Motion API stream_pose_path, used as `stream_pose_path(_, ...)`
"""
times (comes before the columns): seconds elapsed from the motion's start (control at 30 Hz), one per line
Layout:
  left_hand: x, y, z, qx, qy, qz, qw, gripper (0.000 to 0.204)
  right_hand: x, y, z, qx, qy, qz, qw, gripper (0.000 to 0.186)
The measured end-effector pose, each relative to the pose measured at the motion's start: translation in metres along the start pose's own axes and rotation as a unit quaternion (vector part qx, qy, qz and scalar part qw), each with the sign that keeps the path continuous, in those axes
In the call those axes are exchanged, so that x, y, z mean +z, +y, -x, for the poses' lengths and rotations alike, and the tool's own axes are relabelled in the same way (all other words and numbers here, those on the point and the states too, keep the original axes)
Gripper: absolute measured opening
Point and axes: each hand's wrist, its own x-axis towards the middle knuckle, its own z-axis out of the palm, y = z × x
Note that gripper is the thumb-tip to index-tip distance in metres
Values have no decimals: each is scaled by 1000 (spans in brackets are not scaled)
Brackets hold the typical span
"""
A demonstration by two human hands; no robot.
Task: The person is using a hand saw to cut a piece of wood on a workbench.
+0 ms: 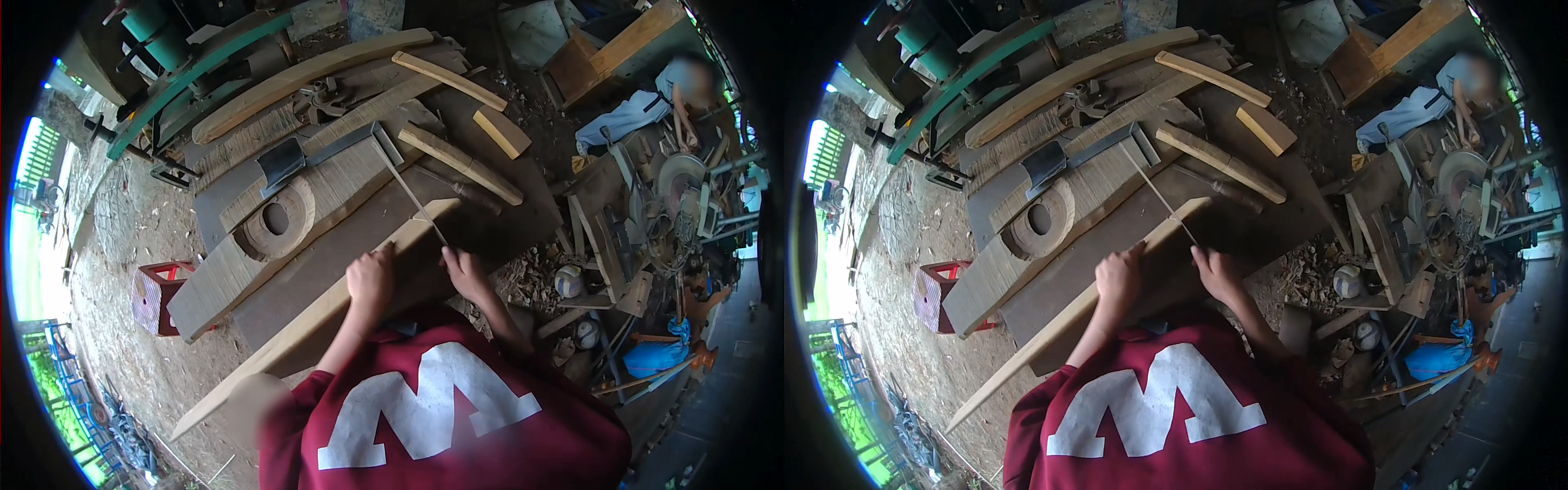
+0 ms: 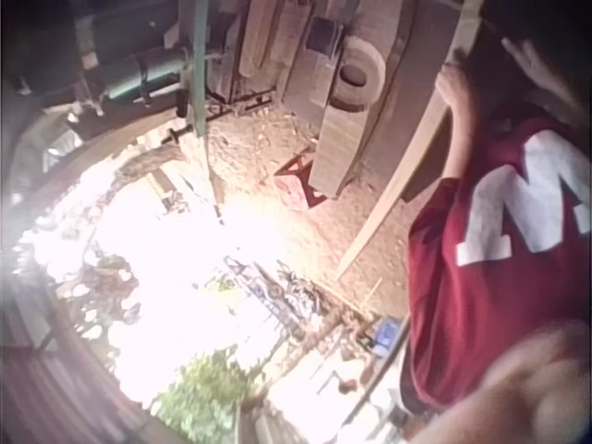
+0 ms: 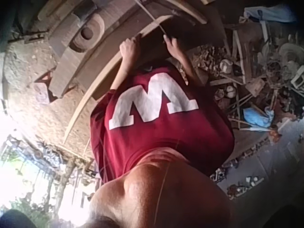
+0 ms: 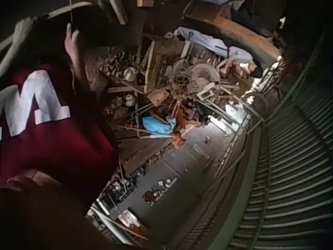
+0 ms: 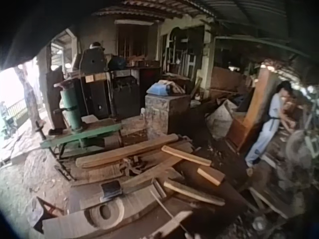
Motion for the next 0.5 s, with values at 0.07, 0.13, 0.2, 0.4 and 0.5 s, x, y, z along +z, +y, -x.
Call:
stream_pose_path(0.07, 26, 7, 15, 0, 46, 18, 999, 28, -4, 7, 13, 21, 5, 3, 1000, 37)
stream_pose_path(0.13, 46, 11, 25, 15, 85, -34, 996, 30, -5, 24, 26, 25, 27, 32, 999, 37)
stream_pose_path(0.2, 51, 14, 25, 16, 102, -63, 993, 34, -4, 32, 34, 12, 38, 46, 998, 40)
stream_pose_path(0.4, 47, 11, 24, 23, 81, -50, 995, 35, -14, 24, 40, 20, 20, 62, 998, 41)
stream_pose_path(0.5, 44, 14, 24, 23, 76, -60, 995, 35, -16, 23, 39, 15, 45, -18, 999, 33)
